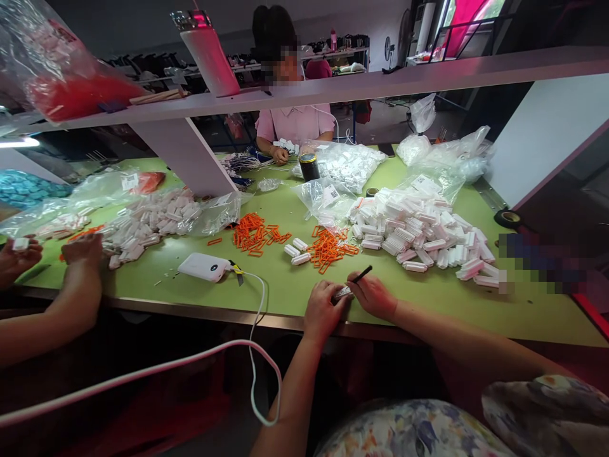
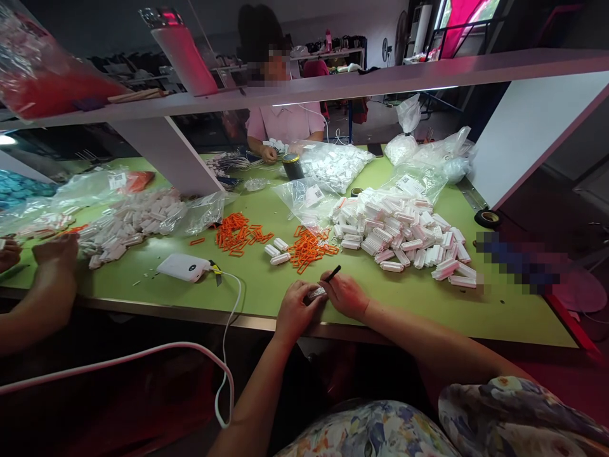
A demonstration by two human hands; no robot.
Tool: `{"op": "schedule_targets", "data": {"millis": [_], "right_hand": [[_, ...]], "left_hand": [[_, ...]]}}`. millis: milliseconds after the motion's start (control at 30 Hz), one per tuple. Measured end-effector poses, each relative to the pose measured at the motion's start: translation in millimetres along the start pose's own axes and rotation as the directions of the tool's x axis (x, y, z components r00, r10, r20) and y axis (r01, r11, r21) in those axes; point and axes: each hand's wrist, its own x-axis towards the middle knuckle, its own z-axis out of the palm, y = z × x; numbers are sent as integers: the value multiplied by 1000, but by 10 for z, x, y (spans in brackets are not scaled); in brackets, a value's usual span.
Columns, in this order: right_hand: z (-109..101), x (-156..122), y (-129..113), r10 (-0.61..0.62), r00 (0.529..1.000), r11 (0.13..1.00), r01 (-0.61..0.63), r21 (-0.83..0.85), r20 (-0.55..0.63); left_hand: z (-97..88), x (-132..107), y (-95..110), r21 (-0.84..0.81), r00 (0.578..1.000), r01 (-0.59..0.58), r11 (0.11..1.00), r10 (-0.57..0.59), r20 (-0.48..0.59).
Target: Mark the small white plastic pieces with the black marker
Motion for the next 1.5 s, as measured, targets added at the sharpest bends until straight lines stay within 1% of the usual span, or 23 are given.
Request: {"op": "schedule_targets", "data": {"millis": [100, 333, 500, 667, 900, 1000, 1133, 1233, 1500], "right_hand": [[-7, 5, -10, 16, 999, 1000, -15, 14, -40], [4, 7, -15, 14, 999, 1000, -14, -1, -41], [-13, 7, -19, 14, 1000, 1000, -14, 6, -25], [19, -5, 10, 19, 1000, 1000, -20, -21, -10], [67, 0, 40, -31, 998, 998, 34, -51, 58], [30, 4, 7, -3, 1000, 999, 4, -44, 23], [-48, 0, -60, 72, 997, 997, -71, 31, -32], [-71, -4, -84, 66, 997, 996, -64, 67, -28], [-31, -17, -42, 51, 998, 997, -50, 57, -22]], "left_hand": [[3, -3, -4, 6, 1000, 2, 1000, -2, -4], [-7, -2, 7, 12, 1000, 2, 1000, -2, 2], [-5, -5, 12, 7, 1000, -6, 1000, 6, -6], [-11, -7, 7, 1, 1000, -25, 1000, 25, 1], [-35, -2, 5, 5, 999, -31, 1000, 31, 23], [-32, -2, 8, 0, 999, -28, 1000, 28, 25], [-25, -1, 11, -9, 999, -26, 1000, 26, 27], [-19, 0, 7, -12, 999, -21, 1000, 21, 26], [-11, 0, -4, -15, 999, -24, 1000, 24, 22]]}}
